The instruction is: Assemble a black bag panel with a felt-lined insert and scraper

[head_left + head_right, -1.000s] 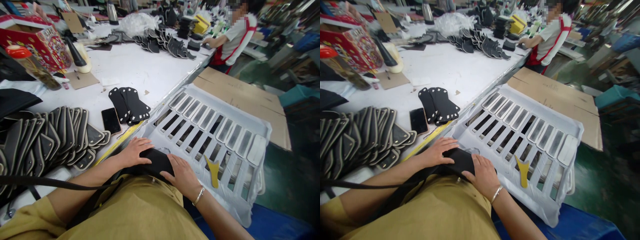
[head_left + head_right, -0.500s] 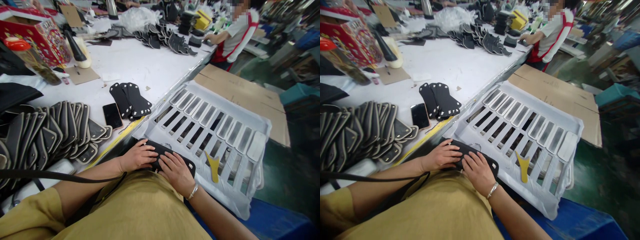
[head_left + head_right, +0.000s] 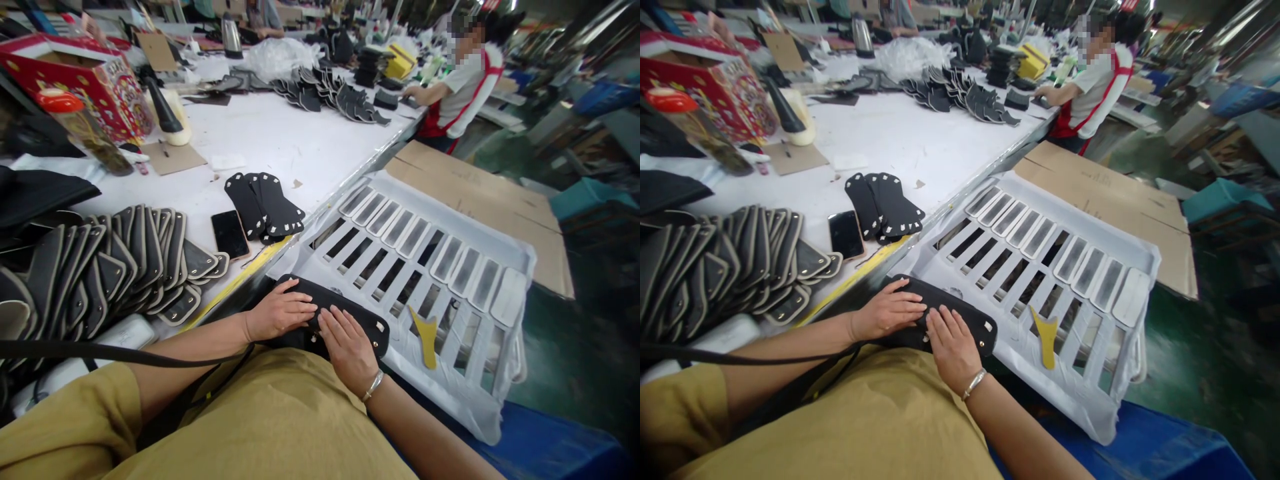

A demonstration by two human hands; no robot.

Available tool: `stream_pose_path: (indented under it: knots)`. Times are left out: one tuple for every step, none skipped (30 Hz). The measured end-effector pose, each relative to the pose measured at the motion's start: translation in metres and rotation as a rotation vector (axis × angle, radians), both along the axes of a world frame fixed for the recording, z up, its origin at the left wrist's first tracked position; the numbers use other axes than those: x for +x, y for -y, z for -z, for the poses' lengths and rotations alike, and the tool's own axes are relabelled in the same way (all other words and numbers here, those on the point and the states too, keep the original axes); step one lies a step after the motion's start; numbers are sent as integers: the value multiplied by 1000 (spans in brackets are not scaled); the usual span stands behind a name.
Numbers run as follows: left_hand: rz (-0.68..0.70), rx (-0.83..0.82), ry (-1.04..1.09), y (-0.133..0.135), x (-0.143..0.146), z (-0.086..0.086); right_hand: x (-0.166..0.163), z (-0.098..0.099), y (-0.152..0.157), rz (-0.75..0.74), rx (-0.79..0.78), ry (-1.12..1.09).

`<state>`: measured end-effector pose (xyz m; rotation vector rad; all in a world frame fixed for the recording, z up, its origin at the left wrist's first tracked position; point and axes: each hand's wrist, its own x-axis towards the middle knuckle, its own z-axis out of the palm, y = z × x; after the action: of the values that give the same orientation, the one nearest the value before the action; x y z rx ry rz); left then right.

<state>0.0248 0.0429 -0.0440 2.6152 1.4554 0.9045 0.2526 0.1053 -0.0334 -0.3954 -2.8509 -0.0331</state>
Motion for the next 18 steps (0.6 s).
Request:
stream_pose_path:
  knots:
    - [3, 1, -2, 2, 0, 0, 1, 0, 2, -3, 9, -2]
    - [5, -3, -4, 4, 0, 1, 1, 0, 5, -5, 17, -3]
    - [5, -8, -7, 6, 0, 1, 1, 0, 7, -5, 24, 0]
    - [4, -11, -11, 7, 0, 2, 1, -1, 9, 1, 29, 9]
    - [3, -11, -14, 9, 1, 3, 1, -1, 12, 10, 35, 20]
    - [3, -7, -20, 10, 1, 3, 0, -2, 14, 20, 42, 34]
    - [5, 1, -26, 11, 2, 4, -2, -2, 16, 29, 49, 45]
    - [8, 9, -33, 11, 2, 4, -4, -3, 18, 34, 55, 54]
    - [9, 19, -41, 12, 3, 3, -6, -4, 20, 35, 59, 59]
    - [10, 29, -49, 12, 4, 2, -7, -6, 21, 34, 59, 63]
    - [10, 39, -58, 11, 4, 1, -8, -7, 22, 34, 56, 67]
    - [9, 51, -68, 11, 3, 0, -8, -8, 21, 39, 52, 67]
    - [8, 63, -78, 11, 3, -2, -5, -10, 20, 51, 48, 61]
    - [7, 71, -92, 10, 1, -4, -1, -11, 18, 69, 45, 53]
    - [5, 79, -105, 10, -1, -6, 5, -12, 16, 90, 42, 40]
    - [1, 83, -118, 10, -2, -8, 13, -14, 14, 113, 39, 25]
    - [-4, 85, -131, 11, -4, -9, 22, -15, 13, 135, 34, 7]
    - [-13, 85, -142, 12, -6, -10, 33, -16, 12, 157, 27, -8]
